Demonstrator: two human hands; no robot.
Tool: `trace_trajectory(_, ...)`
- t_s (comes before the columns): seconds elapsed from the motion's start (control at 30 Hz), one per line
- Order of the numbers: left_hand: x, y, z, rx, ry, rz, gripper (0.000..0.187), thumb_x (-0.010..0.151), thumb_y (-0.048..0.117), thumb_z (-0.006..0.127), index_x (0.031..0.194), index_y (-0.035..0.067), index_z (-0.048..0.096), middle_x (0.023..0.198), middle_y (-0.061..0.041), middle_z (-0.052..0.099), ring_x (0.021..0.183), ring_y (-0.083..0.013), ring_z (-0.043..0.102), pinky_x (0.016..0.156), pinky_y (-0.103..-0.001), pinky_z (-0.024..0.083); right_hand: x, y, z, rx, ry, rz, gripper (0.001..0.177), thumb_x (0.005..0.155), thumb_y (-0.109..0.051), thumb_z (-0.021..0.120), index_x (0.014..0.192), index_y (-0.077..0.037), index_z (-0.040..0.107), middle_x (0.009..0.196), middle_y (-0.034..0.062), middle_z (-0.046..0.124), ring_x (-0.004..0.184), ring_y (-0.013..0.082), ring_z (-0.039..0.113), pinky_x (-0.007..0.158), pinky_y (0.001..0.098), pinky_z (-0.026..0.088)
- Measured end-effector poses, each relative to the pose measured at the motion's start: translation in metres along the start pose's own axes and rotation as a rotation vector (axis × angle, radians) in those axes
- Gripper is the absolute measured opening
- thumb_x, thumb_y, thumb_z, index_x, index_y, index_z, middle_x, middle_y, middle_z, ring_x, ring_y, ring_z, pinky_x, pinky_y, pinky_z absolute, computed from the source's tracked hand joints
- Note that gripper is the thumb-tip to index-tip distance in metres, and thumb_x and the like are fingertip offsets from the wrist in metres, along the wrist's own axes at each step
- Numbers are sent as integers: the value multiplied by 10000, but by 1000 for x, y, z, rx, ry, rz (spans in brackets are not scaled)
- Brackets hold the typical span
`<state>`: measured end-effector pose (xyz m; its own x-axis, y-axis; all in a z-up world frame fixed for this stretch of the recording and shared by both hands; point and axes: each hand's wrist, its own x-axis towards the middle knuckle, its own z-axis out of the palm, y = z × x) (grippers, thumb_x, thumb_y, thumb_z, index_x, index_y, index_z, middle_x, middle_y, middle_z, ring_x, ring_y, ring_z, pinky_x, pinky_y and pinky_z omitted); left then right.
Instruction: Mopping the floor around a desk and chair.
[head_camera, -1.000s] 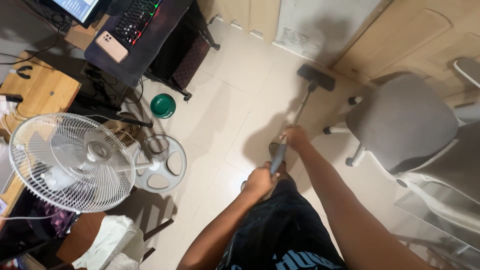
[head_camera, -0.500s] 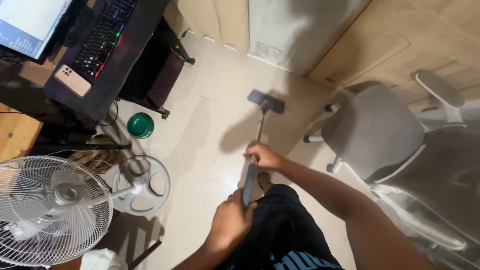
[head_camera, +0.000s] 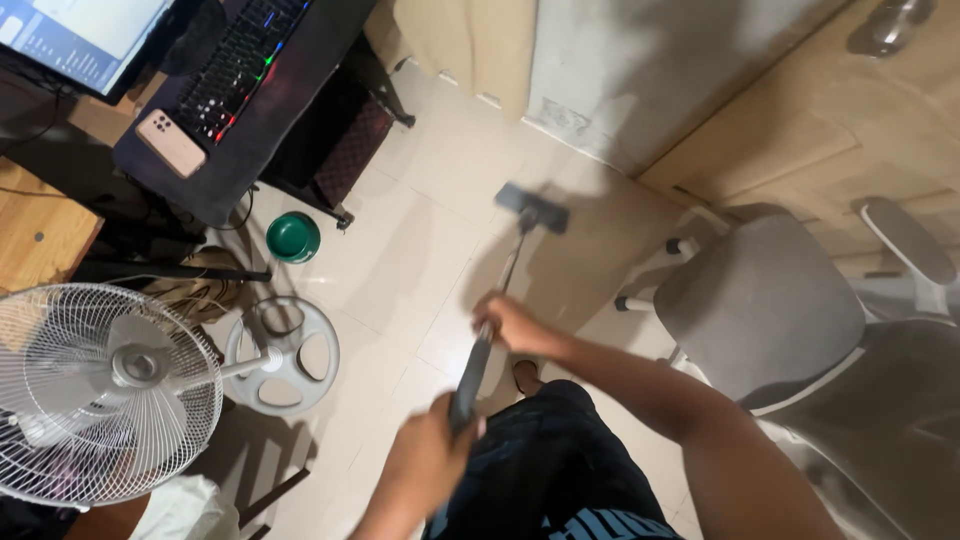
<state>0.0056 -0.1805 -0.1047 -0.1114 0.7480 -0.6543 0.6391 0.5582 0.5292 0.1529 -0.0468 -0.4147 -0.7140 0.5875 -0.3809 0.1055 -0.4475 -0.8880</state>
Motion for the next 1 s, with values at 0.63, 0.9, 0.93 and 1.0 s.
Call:
trace_trajectory(0.63, 92, -119, 4, -84, 253, 160, 384, 822, 194, 703, 1166, 31, 647, 822, -265, 707, 826, -472, 690, 728, -534, 555, 112, 9, 23, -1219, 370, -597, 123, 670, -178, 803, 729, -126, 707, 909, 137, 719, 1016, 418, 661, 825, 485, 529)
trace_trajectory(0.9, -81, -151, -143, 184, -5, -175, 329, 845, 333, 740, 1100, 130, 690, 700, -193, 700, 746, -405, 714, 721, -498, 539, 62, -33, 236, -895, -21, -295, 65, 761, -69, 660, 709, -30, 658, 822, 175, 696, 898, 377, 664, 831, 499, 543)
trace_trajectory(0.93, -86, -159, -145, 183, -6, -176, 329, 845, 333, 740, 1100, 130, 690, 700, -193, 700, 746, -405, 714, 721, -498, 539, 59, -38, 248, -895, -22, -294, 65, 761, -69, 660, 709, -30, 658, 822, 175, 696, 898, 377, 664, 831, 499, 543)
trace_trajectory(1.0, -96, -174, -150, 241, 98, -121, 312, 830, 344, 746, 1054, 132, 695, 669, -171, 689, 715, -401, 712, 699, -500, 538, 53, -47, 270, -727, -19, -178, 180, 833, -88, 610, 683, 5, 574, 816, 163, 698, 832, 373, 688, 782, 488, 548)
